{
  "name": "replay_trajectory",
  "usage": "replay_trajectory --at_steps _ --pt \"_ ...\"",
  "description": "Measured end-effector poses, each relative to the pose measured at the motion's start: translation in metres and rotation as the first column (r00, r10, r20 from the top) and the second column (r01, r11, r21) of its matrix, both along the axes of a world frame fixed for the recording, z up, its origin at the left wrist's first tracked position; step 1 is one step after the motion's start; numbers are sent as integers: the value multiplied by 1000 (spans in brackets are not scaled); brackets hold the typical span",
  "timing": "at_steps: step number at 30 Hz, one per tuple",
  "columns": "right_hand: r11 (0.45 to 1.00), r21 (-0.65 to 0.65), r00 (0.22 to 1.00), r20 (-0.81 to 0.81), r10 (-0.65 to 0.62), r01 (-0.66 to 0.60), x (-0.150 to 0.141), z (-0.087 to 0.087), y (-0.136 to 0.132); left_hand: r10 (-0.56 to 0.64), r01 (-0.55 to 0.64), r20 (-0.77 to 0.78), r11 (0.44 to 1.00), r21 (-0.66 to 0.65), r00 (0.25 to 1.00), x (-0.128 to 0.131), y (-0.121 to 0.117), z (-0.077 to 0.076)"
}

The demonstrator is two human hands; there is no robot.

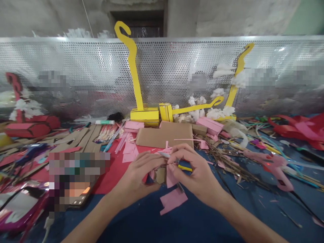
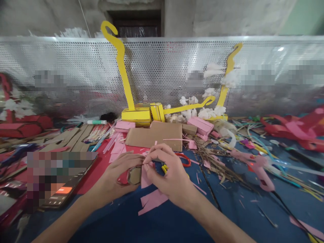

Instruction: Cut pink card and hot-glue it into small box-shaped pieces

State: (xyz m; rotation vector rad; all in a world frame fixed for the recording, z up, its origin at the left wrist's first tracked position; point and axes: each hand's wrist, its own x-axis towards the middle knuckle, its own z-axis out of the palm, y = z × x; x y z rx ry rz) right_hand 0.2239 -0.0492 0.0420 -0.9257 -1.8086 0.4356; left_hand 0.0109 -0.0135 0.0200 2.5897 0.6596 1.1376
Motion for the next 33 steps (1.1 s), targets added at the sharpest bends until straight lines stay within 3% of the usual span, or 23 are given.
replay_trajectory --at_steps 17,33 --pt "994 -112 999 54 6 0 2 -2 0 -11 10 -29 1000 -11 1000 -2 5 -8" --pt "998 -39 999 27 -39 40 -2 -3 0 0 0 -9 1000 -13 1000 -2 4 -6"
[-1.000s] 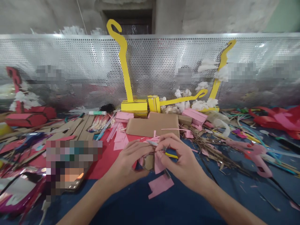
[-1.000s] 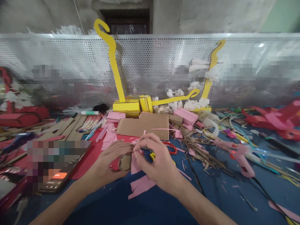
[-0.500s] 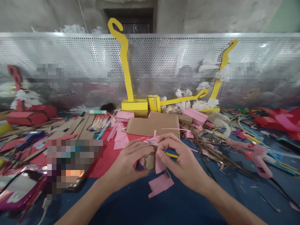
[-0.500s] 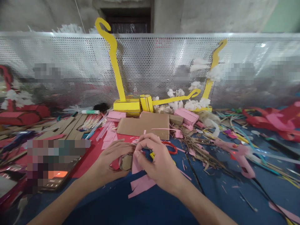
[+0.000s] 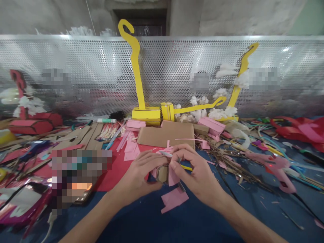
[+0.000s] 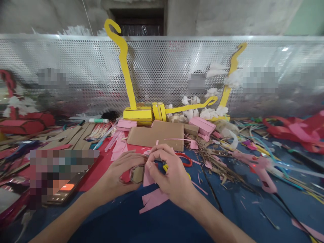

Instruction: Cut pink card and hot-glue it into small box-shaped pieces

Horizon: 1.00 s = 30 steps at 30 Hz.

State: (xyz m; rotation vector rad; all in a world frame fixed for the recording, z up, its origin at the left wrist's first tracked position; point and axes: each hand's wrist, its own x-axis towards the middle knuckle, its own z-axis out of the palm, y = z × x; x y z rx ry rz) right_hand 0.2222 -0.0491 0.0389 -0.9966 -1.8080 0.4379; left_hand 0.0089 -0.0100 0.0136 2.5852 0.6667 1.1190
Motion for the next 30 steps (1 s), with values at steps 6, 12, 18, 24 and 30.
replay_trajectory --at_steps 6,12,18,24,30 --pt "1000 -30 1000 -12 -4 4 -2 -1 1 -16 16 -15 1000 -12 1000 0 0 2" --pt "996 80 998 -61 -25 29 2 -5 0 59 -51 50 986 -157 997 0 -3 6" --pt "969 234 996 7 -87 83 10 -4 -4 108 -10 231 922 -387 967 -4 2 -2" --pt "974 215 995 55 -87 74 12 -9 2 103 240 511 792 -561 853 -3 12 -11" --pt "976 218 988 154 -18 -16 11 -15 0 78 337 542 708 -621 837 0 7 -5"
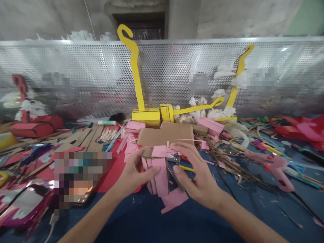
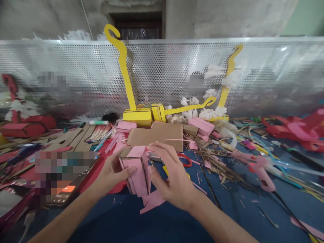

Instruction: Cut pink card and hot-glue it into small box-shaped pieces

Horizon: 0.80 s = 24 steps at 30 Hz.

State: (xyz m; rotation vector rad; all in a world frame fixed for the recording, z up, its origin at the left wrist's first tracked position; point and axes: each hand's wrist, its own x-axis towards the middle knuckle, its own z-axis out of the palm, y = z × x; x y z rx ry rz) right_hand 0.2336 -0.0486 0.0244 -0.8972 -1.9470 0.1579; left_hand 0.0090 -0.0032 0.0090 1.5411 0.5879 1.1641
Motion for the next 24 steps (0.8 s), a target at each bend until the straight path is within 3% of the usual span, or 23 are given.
replay_trajectory --at_steps 8,12,16,20,24 --pt "982 -30 940 287 185 -184 3 2 -6 40 -15 -149 987 160 988 -2 -5 10" --pt "989 -55 949 279 150 -140 4 2 -7 43 -14 -175 986 164 984 -4 -4 11" --pt "975 -103 911 347 222 -198 5 3 -7 57 -18 -205 982 189 977 -6 -4 12" --pt "979 -119 944 269 190 -163 3 2 -8 62 -16 -225 980 199 972 -6 -4 14" --pt "964 -144 909 326 259 -223 3 0 -8 100 -47 -236 974 220 967 -4 -5 18"
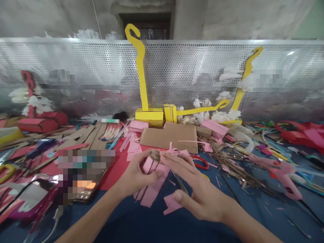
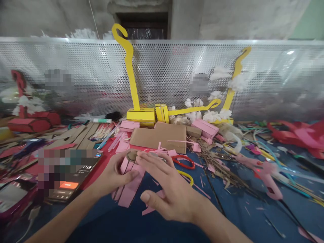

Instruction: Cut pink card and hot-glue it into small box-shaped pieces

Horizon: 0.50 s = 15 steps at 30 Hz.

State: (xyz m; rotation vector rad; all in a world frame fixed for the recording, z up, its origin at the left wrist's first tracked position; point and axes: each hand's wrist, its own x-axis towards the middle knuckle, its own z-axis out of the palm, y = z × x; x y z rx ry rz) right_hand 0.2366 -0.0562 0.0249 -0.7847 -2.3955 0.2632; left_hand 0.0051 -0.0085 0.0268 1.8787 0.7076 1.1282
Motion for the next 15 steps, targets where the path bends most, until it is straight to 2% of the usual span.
replay_trajectory --at_steps 4,9,11,15 --pt "998 -8 997 -34 -70 70 0 -2 1 7 -7 -15 1000 -13 1000 2 0 1" --pt "999 -31 999 35 -41 42 -3 -4 2 98 -98 -57 995 -6 994 3 1 -3" --pt "997 -43 998 30 -60 61 -3 -4 2 100 -100 -72 995 7 992 3 0 -3" --pt "988 -43 982 -107 -154 150 1 -4 3 92 -92 -79 996 11 993 2 0 -2"
